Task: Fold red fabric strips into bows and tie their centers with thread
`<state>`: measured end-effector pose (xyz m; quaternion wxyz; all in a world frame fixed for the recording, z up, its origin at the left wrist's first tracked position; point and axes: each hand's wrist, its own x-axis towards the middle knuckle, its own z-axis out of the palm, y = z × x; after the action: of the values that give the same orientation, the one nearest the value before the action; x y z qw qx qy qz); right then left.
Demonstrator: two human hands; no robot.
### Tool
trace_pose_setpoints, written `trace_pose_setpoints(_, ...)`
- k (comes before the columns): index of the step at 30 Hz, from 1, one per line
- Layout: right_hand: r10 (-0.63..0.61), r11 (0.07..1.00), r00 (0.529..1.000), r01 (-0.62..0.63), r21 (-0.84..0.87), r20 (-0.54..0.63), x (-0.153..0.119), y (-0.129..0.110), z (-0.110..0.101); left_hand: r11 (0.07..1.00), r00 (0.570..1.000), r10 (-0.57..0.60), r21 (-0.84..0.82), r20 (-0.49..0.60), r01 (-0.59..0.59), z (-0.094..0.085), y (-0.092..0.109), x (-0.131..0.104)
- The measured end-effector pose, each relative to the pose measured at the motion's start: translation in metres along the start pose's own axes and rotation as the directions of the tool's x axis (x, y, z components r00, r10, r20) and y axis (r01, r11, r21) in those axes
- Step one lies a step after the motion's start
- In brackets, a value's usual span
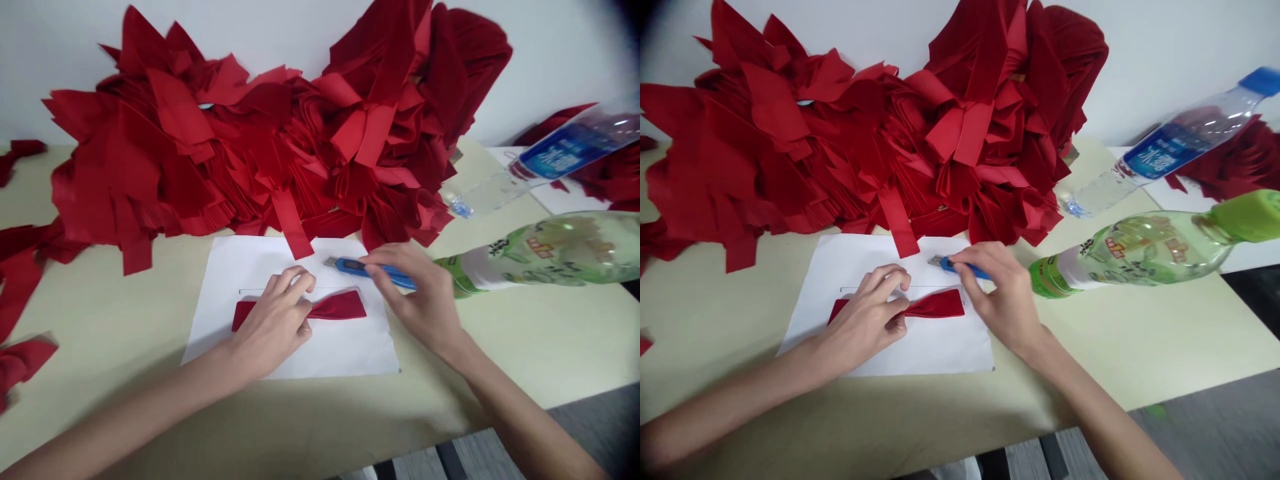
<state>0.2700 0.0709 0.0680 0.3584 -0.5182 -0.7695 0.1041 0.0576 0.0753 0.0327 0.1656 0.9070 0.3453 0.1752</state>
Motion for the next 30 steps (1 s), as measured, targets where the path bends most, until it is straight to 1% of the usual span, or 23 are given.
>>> trace_pose_setpoints(2, 0.065, 0.996, 0.998, -0.065, -0.067, 0.000, -0.002, 0.003, -0.014, 1.000, 1.000, -0.011, -0.029, -0.009, 0.010, 0.001, 0.000, 0.000)
trace_pose_setpoints(4, 0.110, 0.986, 0.994, -0.107, -0.125, 0.016, -0.008, 0.006, -0.021, 0.996, 0.999, -0.039, -0.086, -0.027, 0.037, -0.002, -0.002, 0.001)
trace_pose_setpoints(6, 0.148, 0.974, 0.989, -0.142, -0.177, 0.024, -0.016, 0.008, -0.020, 0.981, 0.992, -0.101, -0.171, -0.071, 0.088, -0.010, -0.006, 0.002)
trace_pose_setpoints(7, 0.166, 0.967, 0.985, -0.156, -0.202, 0.035, -0.021, 0.009, -0.017, 0.965, 0.984, -0.152, -0.231, -0.095, 0.126, -0.016, -0.008, 0.003)
trace_pose_setpoints(8, 0.180, 0.960, 0.982, -0.163, -0.229, 0.053, -0.025, 0.010, -0.013, 0.934, 0.971, -0.214, -0.314, -0.107, 0.171, -0.022, -0.011, 0.004)
trace_pose_setpoints(9, 0.183, 0.952, 0.980, -0.155, -0.265, 0.083, -0.028, 0.011, -0.007, 0.877, 0.952, -0.290, -0.425, -0.093, 0.226, -0.028, -0.015, 0.004)
trace_pose_setpoints(10, 0.176, 0.940, 0.978, -0.132, -0.313, 0.116, -0.031, 0.012, -0.001, 0.778, 0.929, -0.368, -0.559, -0.039, 0.285, -0.033, -0.018, 0.004)
trace_pose_setpoints(11, 0.167, 0.922, 0.976, -0.104, -0.373, 0.142, -0.032, 0.014, 0.005, 0.629, 0.899, -0.434, -0.695, 0.055, 0.347, -0.036, -0.022, 0.004)
trace_pose_setpoints(12, 0.154, 0.898, 0.975, -0.071, -0.434, 0.159, -0.034, 0.015, 0.011, 0.432, 0.862, -0.475, -0.807, 0.175, 0.402, -0.037, -0.025, 0.002)
trace_pose_setpoints(13, 0.140, 0.873, 0.976, -0.042, -0.486, 0.168, -0.034, 0.017, 0.016, 0.211, 0.823, -0.484, -0.873, 0.297, 0.439, -0.036, -0.028, 0.000)
trace_pose_setpoints(14, 0.126, 0.853, 0.977, -0.018, -0.521, 0.172, -0.035, 0.018, 0.020, 0.002, 0.785, -0.473, -0.891, 0.399, 0.454, -0.033, -0.030, -0.003)
trace_pose_setpoints(15, 0.114, 0.844, 0.978, -0.003, -0.536, 0.174, -0.035, 0.019, 0.023, -0.164, 0.759, -0.451, -0.879, 0.470, 0.447, -0.028, -0.032, -0.007)
trace_pose_setpoints(16, 0.102, 0.845, 0.979, 0.008, -0.534, 0.176, -0.034, 0.020, 0.025, -0.279, 0.746, -0.428, -0.860, 0.510, 0.428, -0.023, -0.032, -0.011)
trace_pose_setpoints(17, 0.086, 0.858, 0.978, 0.023, -0.513, 0.189, -0.034, 0.020, 0.026, -0.352, 0.744, -0.407, -0.842, 0.530, 0.408, -0.017, -0.032, -0.014)
trace_pose_setpoints(18, 0.071, 0.880, 0.975, 0.039, -0.473, 0.212, -0.033, 0.019, 0.026, -0.395, 0.750, -0.390, -0.833, 0.535, 0.388, -0.012, -0.031, -0.016)
trace_pose_setpoints(20, 0.050, 0.949, 0.958, 0.043, -0.313, 0.283, -0.030, 0.013, 0.023, -0.431, 0.772, -0.369, -0.831, 0.518, 0.352, -0.005, -0.027, -0.019)
trace_pose_setpoints(21, 0.046, 0.981, 0.945, 0.019, -0.195, 0.323, -0.029, 0.009, 0.021, -0.437, 0.786, -0.362, -0.836, 0.501, 0.332, -0.004, -0.026, -0.019)
trace_pose_setpoints(22, 0.054, 0.997, 0.932, -0.031, -0.068, 0.359, -0.027, 0.004, 0.019, -0.443, 0.801, -0.355, -0.841, 0.481, 0.309, -0.003, -0.024, -0.019)
trace_pose_setpoints(23, 0.077, 0.993, 0.916, -0.106, 0.051, 0.393, -0.025, -0.001, 0.016, -0.450, 0.817, -0.345, -0.845, 0.463, 0.289, -0.003, -0.023, -0.018)
trace_pose_setpoints(25, 0.143, 0.928, 0.876, -0.280, 0.245, 0.460, -0.021, -0.013, 0.012, -0.469, 0.839, -0.326, -0.845, 0.436, 0.257, -0.003, -0.021, -0.015)
trace_pose_setpoints(27, 0.193, 0.821, 0.826, -0.431, 0.373, 0.530, -0.018, -0.024, 0.010, -0.498, 0.846, -0.327, -0.838, 0.421, 0.225, -0.003, -0.019, -0.014)
trace_pose_setpoints(29, 0.198, 0.729, 0.783, -0.520, 0.445, 0.590, -0.014, -0.033, 0.010, -0.537, 0.844, -0.337, -0.822, 0.417, 0.192, -0.003, -0.018, -0.013)
trace_pose_setpoints(30, 0.199, 0.702, 0.767, -0.546, 0.457, 0.611, -0.013, -0.037, 0.011, -0.557, 0.845, -0.336, -0.811, 0.417, 0.179, -0.003, -0.017, -0.013)
